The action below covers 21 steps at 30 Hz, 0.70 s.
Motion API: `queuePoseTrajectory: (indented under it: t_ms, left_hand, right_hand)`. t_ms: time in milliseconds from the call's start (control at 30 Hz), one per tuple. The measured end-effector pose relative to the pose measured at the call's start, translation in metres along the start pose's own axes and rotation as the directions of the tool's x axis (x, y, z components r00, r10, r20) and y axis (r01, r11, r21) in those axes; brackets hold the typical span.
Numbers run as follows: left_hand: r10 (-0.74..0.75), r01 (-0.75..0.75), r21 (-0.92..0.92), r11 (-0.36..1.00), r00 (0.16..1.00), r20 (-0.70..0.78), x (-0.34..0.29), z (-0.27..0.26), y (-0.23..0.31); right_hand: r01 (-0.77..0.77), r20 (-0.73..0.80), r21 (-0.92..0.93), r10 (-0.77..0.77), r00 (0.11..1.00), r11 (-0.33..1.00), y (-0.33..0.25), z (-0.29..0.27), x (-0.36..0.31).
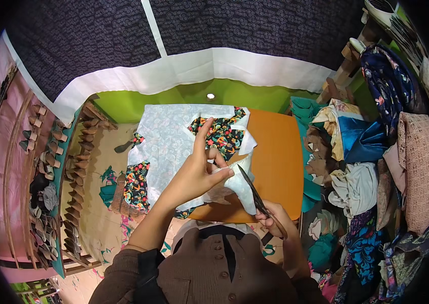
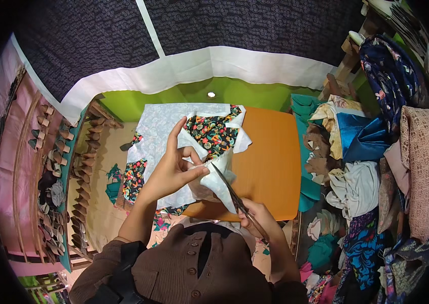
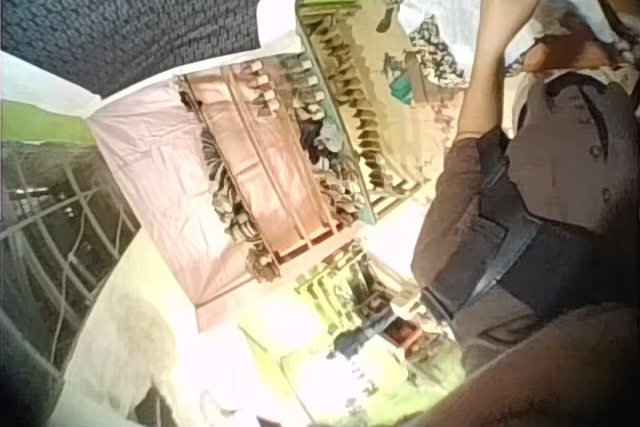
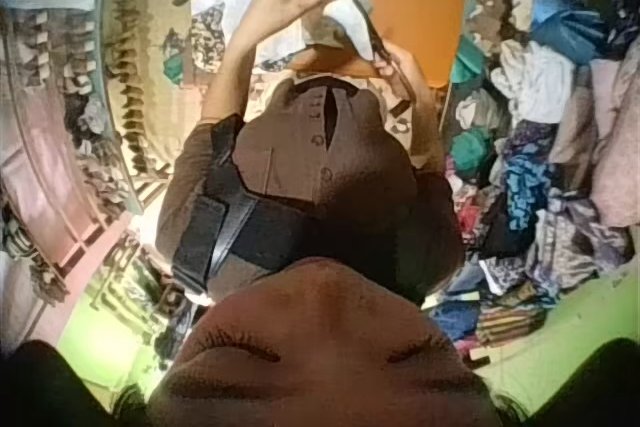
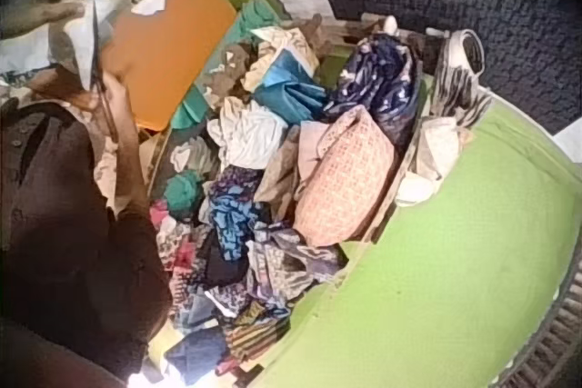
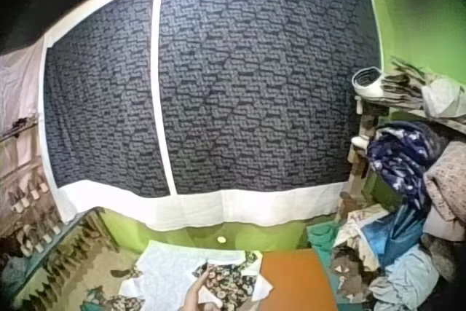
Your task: Cutting fabric with large industrial scissors following a pattern on a table.
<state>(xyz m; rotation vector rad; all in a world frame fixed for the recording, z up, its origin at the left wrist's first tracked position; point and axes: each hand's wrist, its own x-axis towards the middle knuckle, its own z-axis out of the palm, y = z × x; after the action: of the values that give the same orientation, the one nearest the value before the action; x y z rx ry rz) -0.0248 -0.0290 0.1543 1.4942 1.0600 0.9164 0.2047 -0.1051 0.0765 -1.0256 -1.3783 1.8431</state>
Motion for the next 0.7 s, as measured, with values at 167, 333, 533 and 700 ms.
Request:
queuePoseTrajectory:
  t_ms: [167,333,533,700]
  left_hand:
    - [-0.012,0.012,-0.014,1.000,1.000,0.000,-0.001,0.000,0.003]
    - [-0.013,0.013,0.000,1.000,1.000,-0.001,-0.004,-0.002,0.003]
    - [-0.029,0.029,0.006,1.000,0.999,0.026,-0.006,0.001,0.007]
    - [-0.009,0.008,0.035,0.999,1.000,0.030,-0.008,0.003,0.005]
  right_hand:
    - [0.005,0.001,0.061,-0.005,1.000,0.998,0.001,0.001,0.000]
    - [-0.034,0.002,-0.047,0.035,0.999,0.998,0.007,-0.004,-0.005]
    - [0.058,0.010,-0.140,-0.058,0.998,0.988,0.007,-0.002,0.000]
    - [0.005,-0.015,-0.084,-0.006,1.000,0.996,-0.004,0.008,0.004]
